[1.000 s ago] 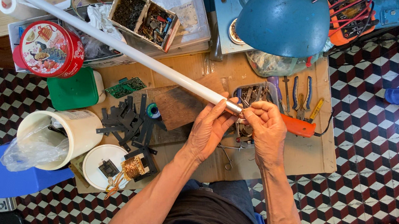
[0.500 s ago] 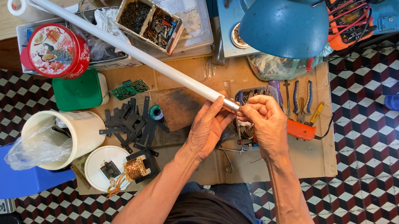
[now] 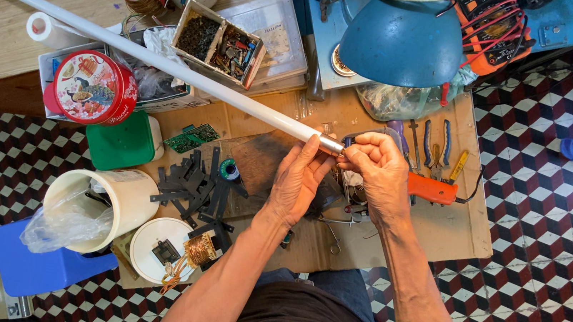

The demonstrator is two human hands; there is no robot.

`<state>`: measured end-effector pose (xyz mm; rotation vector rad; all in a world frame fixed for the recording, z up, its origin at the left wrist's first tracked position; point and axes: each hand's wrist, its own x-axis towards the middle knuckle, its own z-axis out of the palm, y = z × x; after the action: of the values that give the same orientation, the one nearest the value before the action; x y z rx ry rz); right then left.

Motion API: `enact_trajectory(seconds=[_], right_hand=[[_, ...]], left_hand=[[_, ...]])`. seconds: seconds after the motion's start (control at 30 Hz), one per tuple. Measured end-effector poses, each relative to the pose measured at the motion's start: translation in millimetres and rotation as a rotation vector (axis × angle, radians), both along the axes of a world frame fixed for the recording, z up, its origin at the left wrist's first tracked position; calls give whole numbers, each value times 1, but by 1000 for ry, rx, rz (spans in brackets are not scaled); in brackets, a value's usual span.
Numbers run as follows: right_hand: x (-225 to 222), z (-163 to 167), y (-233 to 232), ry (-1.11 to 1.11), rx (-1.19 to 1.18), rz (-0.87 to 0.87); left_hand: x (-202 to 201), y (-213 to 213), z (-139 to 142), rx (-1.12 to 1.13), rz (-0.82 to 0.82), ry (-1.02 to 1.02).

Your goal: The person carries a long white plastic tube across the room and lays it on a cluttered workbench. They then sit at the bench and use pliers and their fingers to cut, bend, and wind thin wire around small electronic components, sorting parts from a container.

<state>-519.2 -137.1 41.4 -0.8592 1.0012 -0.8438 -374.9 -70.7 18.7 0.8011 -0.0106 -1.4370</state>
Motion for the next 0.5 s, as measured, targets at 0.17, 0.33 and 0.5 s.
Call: enact_trajectory(seconds=[0.17,0.33,0.5], right_hand=[[-2,2,-2,-9,-10,12],[-1,1,-1,12,-15,15],[0,-6,0,9,-9,15]], left_hand=[[-1,-1,4,2,-12,-14],[0,1,3,-18,-13,18],[2,3,-4,-28,-6,36]])
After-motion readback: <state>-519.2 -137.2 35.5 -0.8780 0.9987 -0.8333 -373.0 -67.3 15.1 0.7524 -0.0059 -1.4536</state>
